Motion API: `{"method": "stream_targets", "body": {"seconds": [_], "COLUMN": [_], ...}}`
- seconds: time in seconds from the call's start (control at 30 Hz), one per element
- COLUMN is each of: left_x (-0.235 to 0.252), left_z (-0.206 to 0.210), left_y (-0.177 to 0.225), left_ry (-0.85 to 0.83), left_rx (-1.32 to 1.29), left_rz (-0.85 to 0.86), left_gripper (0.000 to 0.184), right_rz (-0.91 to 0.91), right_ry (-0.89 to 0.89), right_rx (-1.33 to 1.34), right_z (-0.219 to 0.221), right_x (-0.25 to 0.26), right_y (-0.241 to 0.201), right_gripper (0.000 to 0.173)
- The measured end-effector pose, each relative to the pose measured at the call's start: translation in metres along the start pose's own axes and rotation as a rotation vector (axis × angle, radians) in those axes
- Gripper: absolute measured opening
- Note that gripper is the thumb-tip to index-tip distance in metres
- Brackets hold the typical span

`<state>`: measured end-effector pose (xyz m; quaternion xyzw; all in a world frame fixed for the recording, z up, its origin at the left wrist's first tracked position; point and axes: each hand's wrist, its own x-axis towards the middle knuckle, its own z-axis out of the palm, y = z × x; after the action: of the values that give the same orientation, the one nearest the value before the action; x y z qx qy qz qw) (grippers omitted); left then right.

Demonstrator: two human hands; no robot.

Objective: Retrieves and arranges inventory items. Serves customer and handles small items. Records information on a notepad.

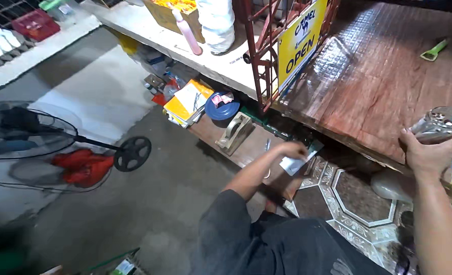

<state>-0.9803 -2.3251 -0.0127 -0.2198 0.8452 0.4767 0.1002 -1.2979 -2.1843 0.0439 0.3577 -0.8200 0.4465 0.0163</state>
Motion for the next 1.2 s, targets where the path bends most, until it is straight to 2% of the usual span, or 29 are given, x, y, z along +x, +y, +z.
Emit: {"method": "stream_targets", "body": {"seconds": [0.1, 0.17, 0.23, 0.27, 0.33, 0.43, 0.5, 0.57, 0.63, 0.67, 0.73, 0.77, 0.8, 0.87, 0.9, 0.93, 1.0, 1.03, 1.1, 1.13, 1.2], "left_x": [0.006, 0.009, 0.012, 0.012, 0.013, 0.011, 0.011, 0.012, 0.01, 0.009, 0.014, 0.018, 0.022, 0.029, 0.029, 0.028, 0.027, 0.027, 0.026, 0.026, 0.026], "left_z": [-0.029, -0.054, -0.065, -0.069, -0.072, -0.055, -0.019, 0.017, 0.043, 0.051, 0.053, 0.05, 0.051, 0.06, 0.066, 0.072, 0.085, 0.092, 0.104, 0.108, 0.114], "left_y": [-0.089, -0.119, -0.137, -0.138, -0.133, -0.119, -0.101, -0.051, 0.012, 0.041, 0.087, 0.105, 0.119, 0.137, 0.14, 0.141, 0.138, 0.138, 0.139, 0.139, 0.139], "left_ry": [0.516, 0.801, 1.026, 1.065, 1.049, 0.826, 0.657, 0.498, 0.541, 0.622, 0.684, 0.662, 0.634, 0.605, 0.588, 0.557, 0.51, 0.5, 0.5, 0.497, 0.477], "left_rx": [-0.024, -0.1, -0.153, -0.162, -0.169, -0.121, -0.069, -0.127, -0.152, -0.15, -0.195, -0.246, -0.321, -0.512, -0.571, -0.594, -0.568, -0.554, -0.515, -0.492, -0.484], "left_rz": [-0.354, -0.532, -0.56, -0.574, -0.631, -0.698, -0.472, -0.183, 0.068, 0.182, 0.332, 0.362, 0.371, 0.384, 0.373, 0.345, 0.289, 0.267, 0.191, 0.159, 0.134], "left_gripper": [0.023, 0.025, 0.028, 0.029, 0.03, 0.037, 0.03, 0.032, 0.034, 0.043, 0.085, 0.104, 0.116, 0.115, 0.108, 0.104, 0.099, 0.098, 0.098, 0.098, 0.097], "right_rz": [0.035, 0.062, 0.062, 0.065, 0.058, 0.028, 0.027, 0.071, 0.087, 0.09, 0.098, 0.109, 0.092, -0.17, -0.27, -0.321, -0.198, -0.1, 0.01, 0.0, -0.049], "right_ry": [0.006, 0.0, 0.009, 0.014, 0.031, 0.029, 0.009, -0.004, 0.003, -0.014, -0.126, -0.225, -0.372, -0.609, -0.595, -0.487, -0.315, -0.29, -0.34, -0.364, -0.443], "right_rx": [-0.003, 0.01, 0.001, -0.005, -0.025, -0.036, -0.049, -0.011, 0.059, 0.123, 0.27, 0.336, 0.377, 0.29, 0.202, 0.088, -0.229, -0.315, -0.377, -0.372, -0.248], "right_z": [0.001, 0.003, 0.002, 0.001, -0.002, -0.001, -0.002, -0.003, -0.005, -0.008, -0.016, -0.022, -0.029, -0.048, -0.059, -0.066, -0.081, -0.086, -0.088, -0.087, -0.092], "right_x": [0.0, 0.0, -0.001, -0.002, -0.004, -0.004, -0.006, -0.007, -0.011, -0.018, -0.04, -0.054, -0.066, -0.074, -0.066, -0.052, -0.015, 0.003, 0.017, 0.015, -0.005], "right_y": [0.001, 0.0, -0.001, -0.003, -0.007, -0.009, -0.015, -0.019, -0.016, -0.016, -0.029, -0.041, -0.05, -0.054, -0.052, -0.043, -0.016, 0.0, 0.027, 0.034, 0.028], "right_gripper": [0.116, 0.117, 0.116, 0.115, 0.113, 0.112, 0.112, 0.111, 0.106, 0.102, 0.089, 0.076, 0.063, 0.046, 0.038, 0.036, 0.057, 0.064, 0.055, 0.047, 0.043]}}
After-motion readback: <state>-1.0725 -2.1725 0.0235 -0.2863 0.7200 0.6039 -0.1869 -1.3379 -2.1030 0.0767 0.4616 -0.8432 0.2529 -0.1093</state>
